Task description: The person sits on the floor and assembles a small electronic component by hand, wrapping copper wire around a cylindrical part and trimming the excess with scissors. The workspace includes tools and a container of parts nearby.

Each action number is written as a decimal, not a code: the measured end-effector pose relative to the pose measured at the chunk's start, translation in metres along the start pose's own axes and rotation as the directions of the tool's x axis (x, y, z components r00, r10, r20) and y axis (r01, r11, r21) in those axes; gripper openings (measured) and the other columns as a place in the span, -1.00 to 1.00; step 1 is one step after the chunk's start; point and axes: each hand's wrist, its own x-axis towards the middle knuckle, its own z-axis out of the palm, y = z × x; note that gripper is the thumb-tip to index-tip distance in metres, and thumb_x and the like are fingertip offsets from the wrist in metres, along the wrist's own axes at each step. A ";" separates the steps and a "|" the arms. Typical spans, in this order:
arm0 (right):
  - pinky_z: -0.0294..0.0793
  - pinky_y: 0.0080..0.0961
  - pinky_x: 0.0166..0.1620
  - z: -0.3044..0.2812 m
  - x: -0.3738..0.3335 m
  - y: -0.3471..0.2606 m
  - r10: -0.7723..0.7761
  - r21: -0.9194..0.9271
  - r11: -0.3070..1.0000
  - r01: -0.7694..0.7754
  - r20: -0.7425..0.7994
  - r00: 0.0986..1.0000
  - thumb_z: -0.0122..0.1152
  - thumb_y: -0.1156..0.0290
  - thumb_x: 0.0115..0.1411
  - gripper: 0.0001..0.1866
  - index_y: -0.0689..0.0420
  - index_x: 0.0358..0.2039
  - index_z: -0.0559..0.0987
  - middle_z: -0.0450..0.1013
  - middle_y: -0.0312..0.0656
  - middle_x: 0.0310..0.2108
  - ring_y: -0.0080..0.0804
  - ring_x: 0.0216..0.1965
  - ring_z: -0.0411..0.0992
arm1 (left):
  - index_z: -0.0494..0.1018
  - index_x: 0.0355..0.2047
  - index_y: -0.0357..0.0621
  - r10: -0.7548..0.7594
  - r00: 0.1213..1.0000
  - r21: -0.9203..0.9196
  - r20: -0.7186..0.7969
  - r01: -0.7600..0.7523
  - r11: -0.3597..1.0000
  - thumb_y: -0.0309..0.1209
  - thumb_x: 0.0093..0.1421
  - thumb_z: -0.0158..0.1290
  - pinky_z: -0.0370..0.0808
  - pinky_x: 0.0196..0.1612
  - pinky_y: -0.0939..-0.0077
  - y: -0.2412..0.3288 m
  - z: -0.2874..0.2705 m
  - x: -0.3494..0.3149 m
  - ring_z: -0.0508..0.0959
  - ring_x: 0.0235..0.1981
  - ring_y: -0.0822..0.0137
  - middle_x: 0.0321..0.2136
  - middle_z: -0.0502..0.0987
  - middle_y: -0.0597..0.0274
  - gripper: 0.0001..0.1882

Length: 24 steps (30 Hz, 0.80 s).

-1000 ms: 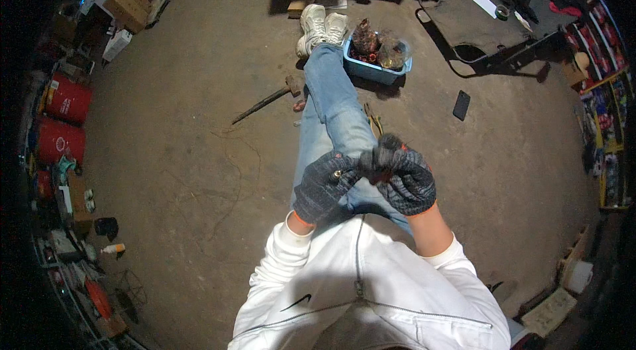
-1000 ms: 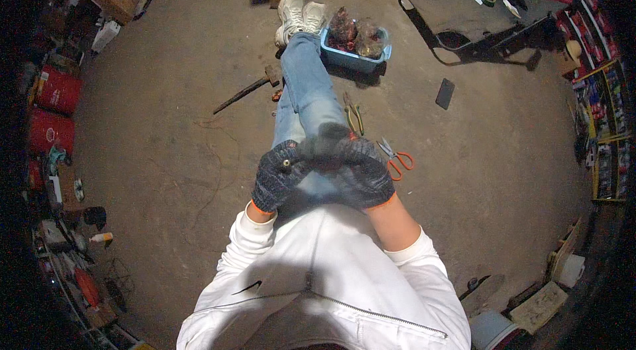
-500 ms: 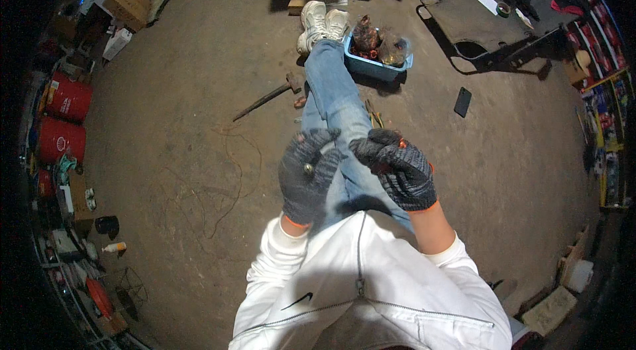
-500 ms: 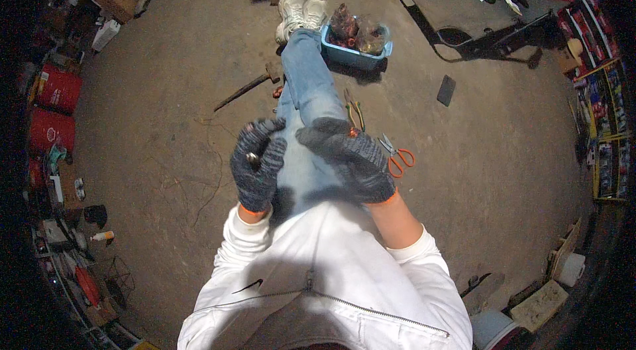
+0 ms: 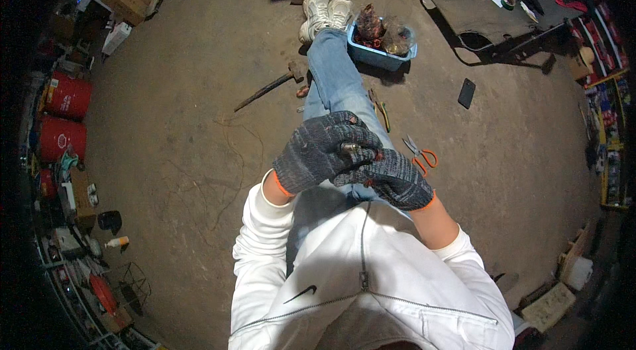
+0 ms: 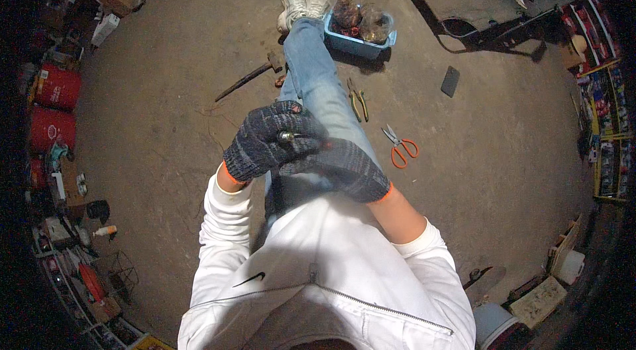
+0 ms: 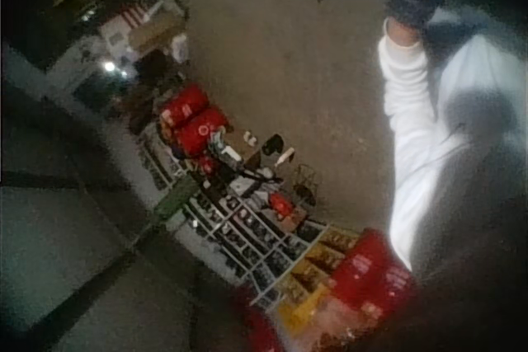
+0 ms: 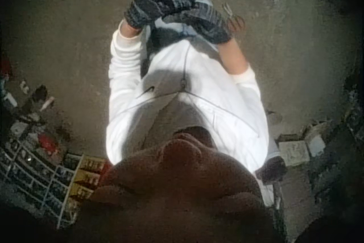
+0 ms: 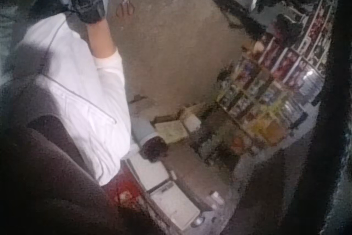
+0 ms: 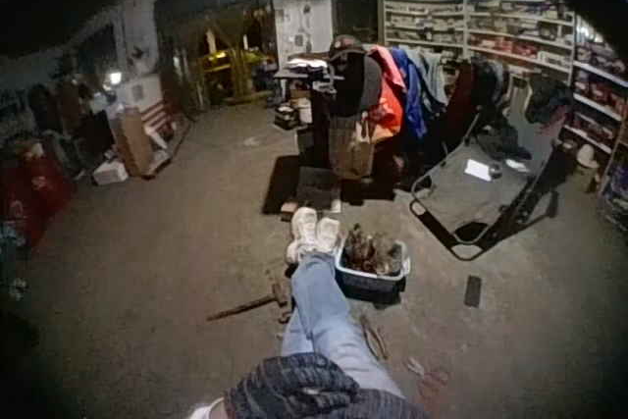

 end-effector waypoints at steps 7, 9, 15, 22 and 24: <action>0.36 -0.59 -0.07 0.000 0.000 -0.005 -0.085 -0.387 0.917 0.101 0.060 0.995 0.01 0.66 0.05 -0.62 0.28 -0.06 0.45 0.38 -0.15 -0.03 -0.41 -0.08 0.39 | 0.54 -0.29 -0.02 0.038 0.993 0.122 0.108 -0.051 0.991 -0.32 -0.02 0.11 0.42 -0.12 0.28 -0.010 0.000 -0.007 0.49 -0.21 0.10 -0.27 0.51 0.09 -0.76; 0.36 -0.57 -0.06 -0.003 0.000 -0.004 -0.192 -0.621 0.742 0.253 0.165 0.967 -0.02 0.63 0.08 -0.64 0.31 -0.06 0.45 0.37 -0.12 -0.02 -0.39 -0.08 0.39 | 0.52 -0.23 -0.04 0.071 0.992 0.122 0.106 -0.084 0.989 -0.31 -0.03 0.11 0.41 -0.10 0.26 -0.012 -0.001 -0.007 0.49 -0.18 0.08 -0.24 0.50 0.06 -0.70; 0.35 -0.49 0.01 -0.003 0.003 0.005 -0.012 0.036 0.999 0.011 0.030 0.999 -0.05 0.53 0.14 -0.67 0.36 -0.08 0.44 0.36 -0.05 -0.02 -0.31 -0.07 0.39 | 0.50 -0.22 -0.09 -0.023 0.999 0.038 0.021 0.023 0.999 -0.38 -0.07 0.19 0.38 -0.01 0.27 -0.010 0.002 -0.004 0.48 -0.11 0.10 -0.23 0.51 0.13 -0.66; 0.34 -0.44 0.03 -0.010 -0.001 0.004 0.032 0.027 0.999 -0.034 0.082 0.996 -0.05 0.44 0.18 -0.69 0.32 -0.12 0.49 0.40 -0.06 -0.07 -0.30 -0.04 0.38 | 0.48 -0.20 -0.14 -0.275 0.945 0.044 0.175 0.272 0.961 -0.40 -0.03 0.16 0.44 -0.13 0.36 -0.016 -0.003 -0.004 0.53 -0.23 0.17 -0.29 0.53 0.12 -0.67; 0.35 -0.45 0.03 -0.009 0.001 0.005 -0.033 -0.146 0.988 0.049 0.115 0.993 -0.06 0.42 0.19 -0.69 0.31 -0.14 0.50 0.40 -0.08 -0.08 -0.31 -0.06 0.39 | 0.49 -0.24 -0.14 -0.191 0.970 0.106 0.150 0.177 0.979 -0.39 -0.04 0.16 0.45 -0.17 0.35 -0.016 -0.007 -0.004 0.54 -0.28 0.17 -0.33 0.54 0.11 -0.69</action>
